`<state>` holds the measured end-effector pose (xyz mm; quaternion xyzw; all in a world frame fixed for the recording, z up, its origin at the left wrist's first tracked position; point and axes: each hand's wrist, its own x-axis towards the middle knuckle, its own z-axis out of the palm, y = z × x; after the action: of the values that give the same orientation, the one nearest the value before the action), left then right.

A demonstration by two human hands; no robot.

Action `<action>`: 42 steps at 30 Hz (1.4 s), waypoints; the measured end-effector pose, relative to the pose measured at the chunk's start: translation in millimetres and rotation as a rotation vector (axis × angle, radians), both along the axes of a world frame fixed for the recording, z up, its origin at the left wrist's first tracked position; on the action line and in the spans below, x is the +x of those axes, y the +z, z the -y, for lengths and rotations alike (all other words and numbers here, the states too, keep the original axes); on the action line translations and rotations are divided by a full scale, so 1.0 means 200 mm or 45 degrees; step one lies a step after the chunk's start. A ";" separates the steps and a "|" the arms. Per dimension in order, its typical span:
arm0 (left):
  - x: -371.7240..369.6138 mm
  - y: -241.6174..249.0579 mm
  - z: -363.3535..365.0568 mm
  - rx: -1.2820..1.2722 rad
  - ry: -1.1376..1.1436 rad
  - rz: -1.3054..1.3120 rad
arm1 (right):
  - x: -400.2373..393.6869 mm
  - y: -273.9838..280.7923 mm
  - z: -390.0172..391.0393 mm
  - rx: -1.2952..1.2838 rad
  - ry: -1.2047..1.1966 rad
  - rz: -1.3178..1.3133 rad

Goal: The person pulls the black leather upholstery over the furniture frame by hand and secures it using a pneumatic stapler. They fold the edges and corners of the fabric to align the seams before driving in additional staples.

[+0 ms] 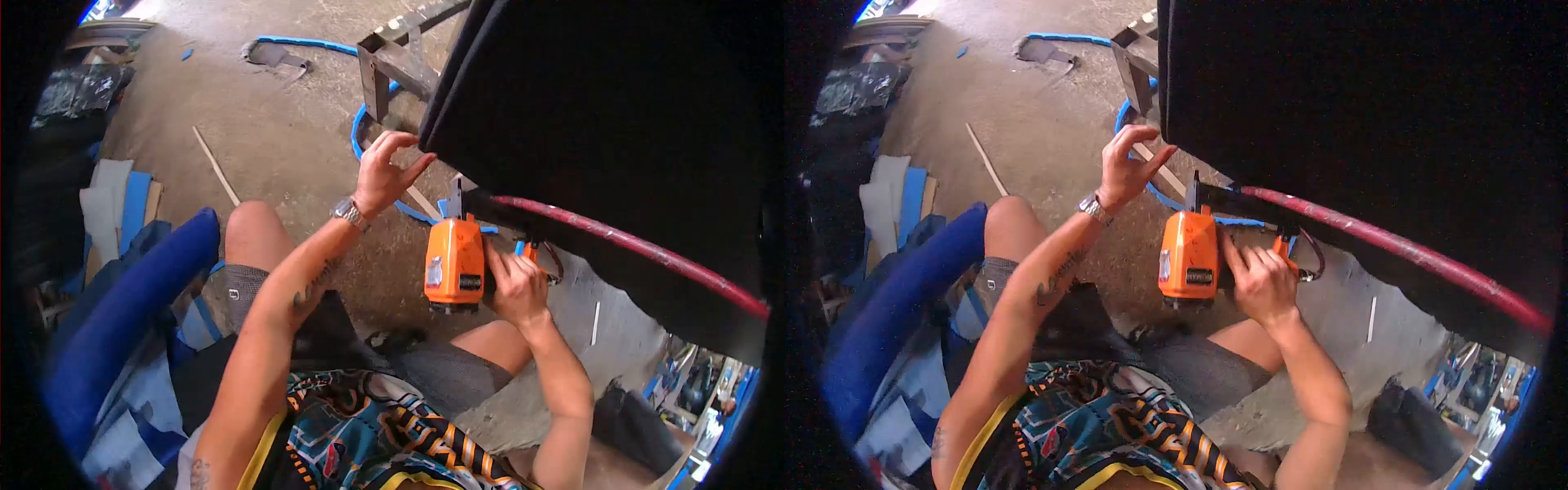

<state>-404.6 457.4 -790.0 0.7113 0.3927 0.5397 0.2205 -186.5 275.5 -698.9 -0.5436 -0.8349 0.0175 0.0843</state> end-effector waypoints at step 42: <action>-0.11 -0.03 -0.17 0.076 -0.504 0.019 | -0.49 -0.12 -0.14 0.153 -0.441 0.273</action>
<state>-427.0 490.5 -795.9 0.7767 0.2273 0.5026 0.3040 -285.0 303.1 -723.1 -0.6718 -0.7327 -0.1051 0.0290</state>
